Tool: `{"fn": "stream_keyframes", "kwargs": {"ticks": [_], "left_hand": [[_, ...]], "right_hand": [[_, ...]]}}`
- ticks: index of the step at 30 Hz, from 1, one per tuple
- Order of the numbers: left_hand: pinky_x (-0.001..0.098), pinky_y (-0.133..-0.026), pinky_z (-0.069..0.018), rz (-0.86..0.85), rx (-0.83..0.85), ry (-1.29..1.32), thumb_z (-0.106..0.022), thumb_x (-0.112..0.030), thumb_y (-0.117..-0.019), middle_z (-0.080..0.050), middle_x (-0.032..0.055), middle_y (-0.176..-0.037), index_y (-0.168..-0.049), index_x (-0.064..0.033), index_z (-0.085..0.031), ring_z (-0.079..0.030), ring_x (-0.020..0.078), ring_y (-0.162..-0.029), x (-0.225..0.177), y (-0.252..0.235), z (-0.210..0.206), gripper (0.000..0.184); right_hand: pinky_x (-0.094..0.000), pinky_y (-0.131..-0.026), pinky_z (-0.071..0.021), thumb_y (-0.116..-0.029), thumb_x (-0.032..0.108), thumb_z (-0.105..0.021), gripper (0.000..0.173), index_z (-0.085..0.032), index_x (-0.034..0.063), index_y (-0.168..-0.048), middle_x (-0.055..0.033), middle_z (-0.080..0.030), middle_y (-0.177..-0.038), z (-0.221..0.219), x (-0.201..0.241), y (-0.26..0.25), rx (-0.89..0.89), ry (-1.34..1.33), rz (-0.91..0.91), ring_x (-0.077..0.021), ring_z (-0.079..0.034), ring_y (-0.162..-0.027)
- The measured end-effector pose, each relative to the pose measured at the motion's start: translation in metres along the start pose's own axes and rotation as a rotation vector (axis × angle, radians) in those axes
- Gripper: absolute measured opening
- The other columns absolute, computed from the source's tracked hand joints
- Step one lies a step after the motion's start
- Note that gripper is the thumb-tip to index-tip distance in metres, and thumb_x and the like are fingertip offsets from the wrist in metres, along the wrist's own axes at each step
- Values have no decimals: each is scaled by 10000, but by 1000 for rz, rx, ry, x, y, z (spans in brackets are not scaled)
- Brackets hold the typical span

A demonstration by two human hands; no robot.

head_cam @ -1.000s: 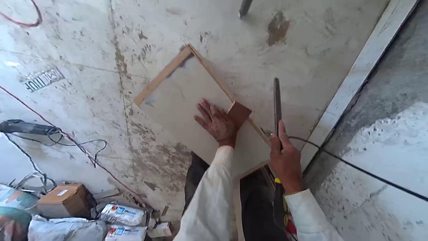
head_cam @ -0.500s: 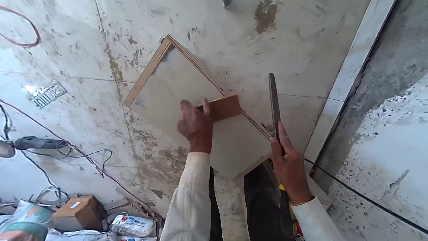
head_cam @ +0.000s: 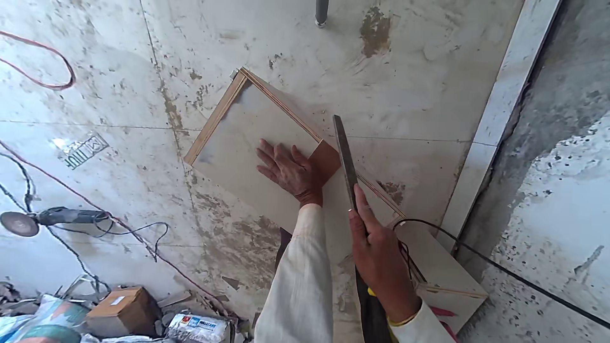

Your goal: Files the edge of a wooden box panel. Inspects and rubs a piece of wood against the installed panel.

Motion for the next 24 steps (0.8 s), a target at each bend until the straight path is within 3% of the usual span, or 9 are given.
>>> {"fn": "stream_keyframes", "kwargs": {"ticks": [4,6,8,12,14,16,18,21,24], "left_hand": [[590,-1242,-70,48,38,-57,-425,-233,-1068,-313,212,-1643,-1388,16,-561,-203,404,-1555,-2,1,-2,428],[602,-1240,-59,50,50,-79,-411,-216,-1068,-278,231,-1652,-1405,35,-536,-184,418,-1557,-6,-4,-5,438],[608,-1239,-65,61,91,-121,-389,-209,-1065,-253,240,-1658,-1418,49,-517,-177,417,-1559,-5,1,1,456],[602,-1248,-32,109,165,-128,-337,-243,-1082,-203,199,-1686,-1462,14,-492,-126,380,-1577,-12,-8,0,484],[606,-1244,-31,123,181,-122,-334,-211,-1077,-195,229,-1680,-1464,23,-489,-115,410,-1572,-11,-7,3,478],[614,-1240,-49,102,176,-133,-354,-210,-1071,-213,231,-1674,-1453,13,-506,-135,412,-1568,-4,5,9,468],[614,-1241,-46,97,144,-108,-372,-218,-1069,-224,210,-1677,-1445,-1,-514,-141,395,-1571,-8,-1,3,457],[619,-1240,-45,82,124,-79,-376,-195,-1068,-231,234,-1668,-1443,29,-502,-147,419,-1565,-11,-4,2,455],[615,-1240,-61,81,140,-107,-380,-177,-1057,-248,241,-1660,-1461,36,-492,-171,419,-1560,-5,4,9,470]], "right_hand": [[-410,-527,-529,-1077,263,-477,500,-464,128,-1559,-100,-640,-672,-29,13,4,0,157,-13,-246,-596,-518],[-500,-616,-564,-1086,245,-464,526,-401,100,-1588,-176,-696,-775,-36,18,-24,79,216,-51,-347,-684,-644],[-551,-626,-547,-1118,271,-415,542,-314,103,-1623,-213,-690,-791,-28,23,-43,165,207,-100,-397,-685,-689],[-443,-539,-537,-1088,254,-460,513,-420,128,-1585,-96,-637,-643,-22,23,-27,20,170,-20,-252,-608,-527],[-470,-547,-546,-1067,198,-486,500,-462,60,-1547,-140,-661,-662,-34,14,-18,7,173,-32,-295,-630,-533],[-518,-573,-538,-1105,237,-438,517,-377,92,-1598,-181,-668,-698,-35,4,-33,53,185,-122,-347,-646,-574],[-507,-582,-525,-1121,275,-422,524,-341,131,-1619,-177,-656,-720,-24,-1,-55,45,155,-159,-329,-619,-579],[-423,-508,-518,-1081,230,-476,521,-417,82,-1577,-98,-620,-638,-23,4,-18,-22,156,-62,-228,-566,-491],[-449,-493,-506,-1088,215,-478,507,-426,62,-1568,-137,-626,-622,-26,5,-8,15,183,-107,-273,-578,-478]]}}
Point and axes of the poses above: each hand's wrist, its own y-axis away from the middle knuckle, its own z-axis out of the back of the hand, x = y × z, the point moved 2 cm from there along -y, towards the middle knuckle
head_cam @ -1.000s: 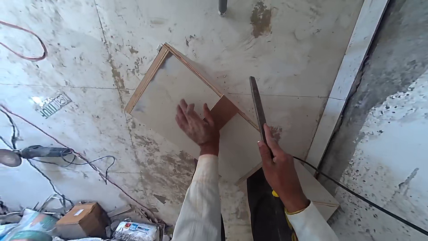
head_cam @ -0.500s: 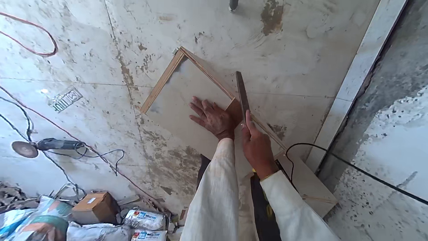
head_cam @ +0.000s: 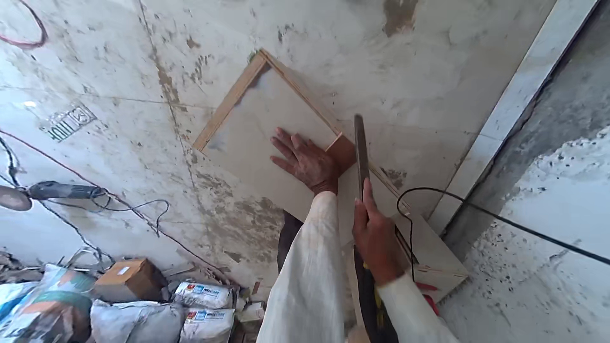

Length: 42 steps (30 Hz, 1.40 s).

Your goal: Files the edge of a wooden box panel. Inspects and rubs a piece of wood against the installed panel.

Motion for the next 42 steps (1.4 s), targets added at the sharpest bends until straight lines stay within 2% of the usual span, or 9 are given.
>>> {"fn": "stream_keyframes", "kwargs": {"ticks": [6,13,16,20,24,28,33,37,42], "left_hand": [[620,-1236,-77,-18,-64,44,-375,-164,-1042,-271,242,-1651,-1434,46,-510,-192,432,-1551,-7,-12,-6,465],[621,-1239,-81,-45,-64,4,-366,-175,-1063,-272,244,-1650,-1450,43,-497,-202,435,-1548,-4,-3,-1,462],[630,-1229,-100,-55,-103,2,-375,-154,-1048,-304,267,-1629,-1421,58,-520,-221,467,-1533,-4,-13,-7,453],[621,-1237,-91,-49,-71,-14,-366,-170,-1049,-283,245,-1646,-1441,44,-506,-210,432,-1547,-4,-7,-5,468],[622,-1237,-69,-46,-77,5,-348,-165,-1045,-278,252,-1645,-1444,55,-496,-195,444,-1547,-3,-11,-7,479],[598,-1246,-72,-6,-18,-48,-326,-174,-1067,-261,207,-1665,-1450,23,-504,-180,408,-1560,-1,-5,-4,466],[602,-1245,-63,-5,-17,-16,-339,-167,-1067,-249,234,-1662,-1457,38,-488,-158,428,-1560,-3,-10,-6,465],[606,-1249,-48,-8,5,-32,-319,-173,-1072,-234,215,-1673,-1476,14,-480,-147,386,-1572,-6,-13,-7,473],[629,-1230,-43,-84,-50,55,-420,-308,-1075,-251,243,-1658,-1446,45,-500,-156,455,-1553,4,-6,-7,519]], "right_hand": [[-373,-465,-482,-1066,217,-495,507,-459,69,-1550,-72,-595,-597,2,8,-9,-79,-35,66,-190,-524,-451],[-446,-512,-518,-1093,254,-475,519,-406,121,-1590,-108,-639,-648,4,13,-24,-21,3,48,-253,-589,-503],[-466,-527,-544,-1057,208,-499,518,-455,48,-1548,-139,-672,-687,-11,28,-21,-22,15,102,-293,-633,-525],[-497,-558,-531,-1113,291,-429,532,-347,150,-1619,-143,-660,-696,-10,26,-52,20,16,57,-320,-633,-568],[-439,-495,-534,-1042,191,-502,507,-488,47,-1527,-118,-654,-654,-19,14,-18,-67,-5,145,-266,-604,-488],[-489,-542,-527,-1109,256,-449,537,-337,145,-1622,-150,-660,-709,-11,11,-48,22,-5,28,-310,-624,-554],[-441,-497,-533,-1046,190,-521,506,-484,60,-1534,-128,-657,-675,-21,0,-7,-60,-16,127,-270,-609,-499],[-508,-571,-525,-1113,267,-450,527,-352,152,-1618,-181,-673,-738,-9,-10,-55,-13,-47,-31,-339,-631,-586],[-419,-499,-473,-1110,273,-457,516,-380,148,-1604,-117,-611,-687,12,-44,-34,-180,-122,-62,-222,-519,-499]]}}
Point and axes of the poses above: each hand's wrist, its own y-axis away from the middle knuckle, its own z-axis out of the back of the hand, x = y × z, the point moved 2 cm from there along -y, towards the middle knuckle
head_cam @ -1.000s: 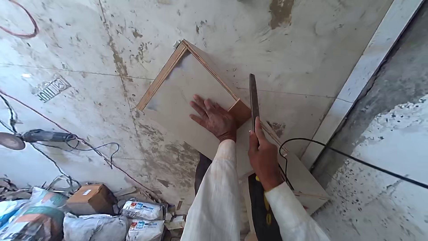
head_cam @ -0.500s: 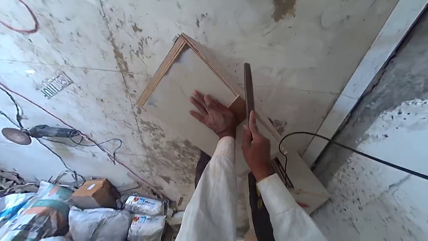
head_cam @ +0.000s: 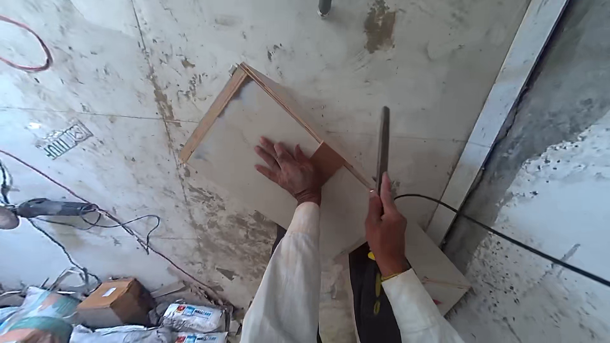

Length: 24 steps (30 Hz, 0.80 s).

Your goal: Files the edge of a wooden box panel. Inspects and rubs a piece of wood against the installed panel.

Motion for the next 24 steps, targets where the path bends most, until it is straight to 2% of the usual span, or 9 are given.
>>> {"fn": "stream_keyframes", "kwargs": {"ticks": [5,11,13,15,17,18,20,22,24], "left_hand": [[669,-1207,-154,-462,19,84,-593,-587,-956,-500,273,-1499,-1227,44,-622,-406,473,-1443,2,31,21,688],[575,-984,-490,-505,366,21,-751,-279,-882,-603,278,-1377,-1265,81,-629,-635,457,-1184,-20,38,44,540],[524,-715,-574,-545,460,113,-659,-203,-898,-720,222,-1013,-1185,61,-650,-719,373,-854,-26,27,63,389],[501,-592,-517,-562,578,200,-532,-128,-957,-665,172,-767,-1113,58,-642,-668,325,-672,-25,14,70,267],[545,-723,-551,-524,551,182,-551,-117,-985,-714,225,-916,-1148,65,-656,-711,380,-842,-19,8,69,267],[566,-875,-541,-462,503,156,-579,-155,-1003,-705,249,-1109,-1226,61,-642,-688,410,-1036,-17,6,68,316],[555,-1149,-375,-327,329,163,-568,-249,-1037,-551,259,-1444,-1321,73,-586,-499,429,-1373,-12,6,58,430],[541,-1242,-207,-197,128,187,-487,-283,-1069,-415,260,-1566,-1321,71,-569,-336,420,-1496,-3,9,37,442],[565,-1247,-129,-106,-21,153,-448,-264,-1077,-365,268,-1596,-1301,68,-586,-265,441,-1523,1,12,14,423]], "right_hand": [[-389,-467,-459,-1105,289,-466,520,-386,168,-1604,-122,-616,-701,19,-27,-3,-44,-51,28,-191,-493,-472],[-347,-429,-438,-1107,337,-440,534,-346,236,-1623,-78,-599,-717,31,-32,2,24,-124,12,-149,-458,-452],[-322,-413,-435,-1104,344,-446,537,-347,246,-1623,-62,-587,-709,36,-26,7,42,-155,32,-131,-454,-442],[-314,-407,-427,-1099,352,-458,537,-359,261,-1618,-53,-577,-686,39,-18,7,55,-175,49,-129,-455,-437],[-311,-413,-427,-1095,348,-474,537,-368,265,-1614,-47,-572,-674,42,-8,9,86,-183,52,-129,-459,-441],[-307,-414,-427,-1093,341,-481,535,-378,257,-1611,-41,-565,-654,43,-1,10,102,-183,56,-126,-458,-437],[-292,-416,-416,-1090,324,-488,519,-414,224,-1594,-20,-547,-617,42,12,12,114,-162,94,-107,-443,-432],[-282,-434,-408,-1088,302,-490,505,-443,181,-1576,-11,-565,-632,38,26,16,111,-118,159,-101,-439,-452],[-300,-448,-417,-1091,294,-491,504,-442,171,-1577,-12,-575,-627,36,44,19,142,-67,175,-120,-457,-461]]}}
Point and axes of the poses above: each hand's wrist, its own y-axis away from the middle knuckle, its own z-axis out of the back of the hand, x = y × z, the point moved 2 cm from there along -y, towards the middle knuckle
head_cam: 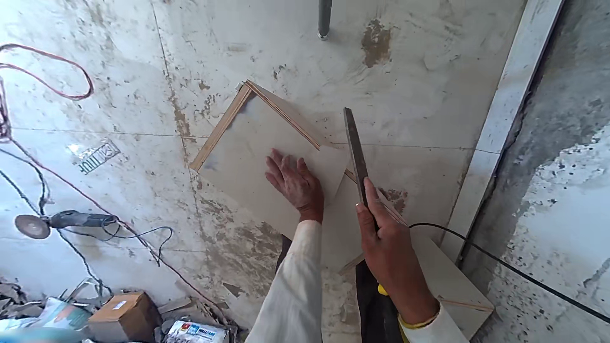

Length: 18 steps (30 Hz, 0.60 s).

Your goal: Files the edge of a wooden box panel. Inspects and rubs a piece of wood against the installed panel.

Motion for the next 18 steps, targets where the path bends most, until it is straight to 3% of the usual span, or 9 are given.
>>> {"fn": "stream_keyframes", "kwargs": {"ticks": [2,5,8,11,13,15,16,18], "left_hand": [[604,-1237,-100,11,-89,-56,-449,-212,-1066,-357,270,-1601,-1281,63,-597,-252,462,-1524,2,4,-16,379],[631,-1227,-94,35,-60,-119,-432,-174,-1060,-349,255,-1612,-1318,46,-588,-256,455,-1526,0,8,-16,372],[643,-1224,-101,44,-59,-139,-431,-143,-1048,-365,249,-1606,-1347,54,-579,-276,462,-1516,-3,2,-17,388],[638,-1226,-87,57,-53,-136,-426,-118,-1034,-357,243,-1612,-1379,62,-557,-261,462,-1522,-4,7,-17,411],[634,-1232,-75,80,-25,-144,-415,-132,-1043,-348,225,-1623,-1377,47,-558,-242,442,-1534,-5,7,-15,405],[645,-1225,-71,80,-36,-145,-407,-144,-1051,-359,243,-1612,-1364,54,-557,-237,460,-1531,-7,-3,-21,400],[649,-1223,-69,86,-30,-145,-407,-140,-1050,-356,252,-1610,-1374,64,-550,-231,472,-1529,-6,-2,-20,408],[648,-1225,-76,86,5,-170,-405,-140,-1044,-349,238,-1618,-1395,53,-545,-231,461,-1532,-3,7,-15,424]], "right_hand": [[-334,-467,-440,-1096,305,-471,510,-425,174,-1587,-20,-568,-610,-2,17,4,56,51,-16,-151,-488,-475],[-376,-501,-483,-1094,286,-476,507,-428,174,-1586,-50,-590,-614,-15,31,16,109,164,-31,-206,-555,-507],[-485,-616,-552,-1097,258,-456,525,-380,148,-1604,-161,-684,-753,-35,31,-5,177,340,-88,-338,-676,-647],[-563,-686,-550,-1125,269,-385,529,-305,138,-1632,-222,-709,-850,-29,29,-44,238,344,-142,-409,-697,-756],[-533,-641,-554,-1123,289,-401,525,-328,165,-1628,-174,-690,-775,-17,32,-36,196,318,-108,-361,-679,-681],[-476,-551,-541,-1087,245,-464,512,-422,128,-1583,-113,-645,-653,-22,31,-16,113,332,-1,-301,-636,-555],[-469,-525,-541,-1064,214,-496,502,-470,97,-1551,-119,-648,-638,-29,26,-6,89,352,27,-303,-637,-528],[-515,-569,-555,-1085,219,-474,512,-420,106,-1581,-167,-675,-704,-38,15,-8,135,386,-22,-358,-670,-595]]}}
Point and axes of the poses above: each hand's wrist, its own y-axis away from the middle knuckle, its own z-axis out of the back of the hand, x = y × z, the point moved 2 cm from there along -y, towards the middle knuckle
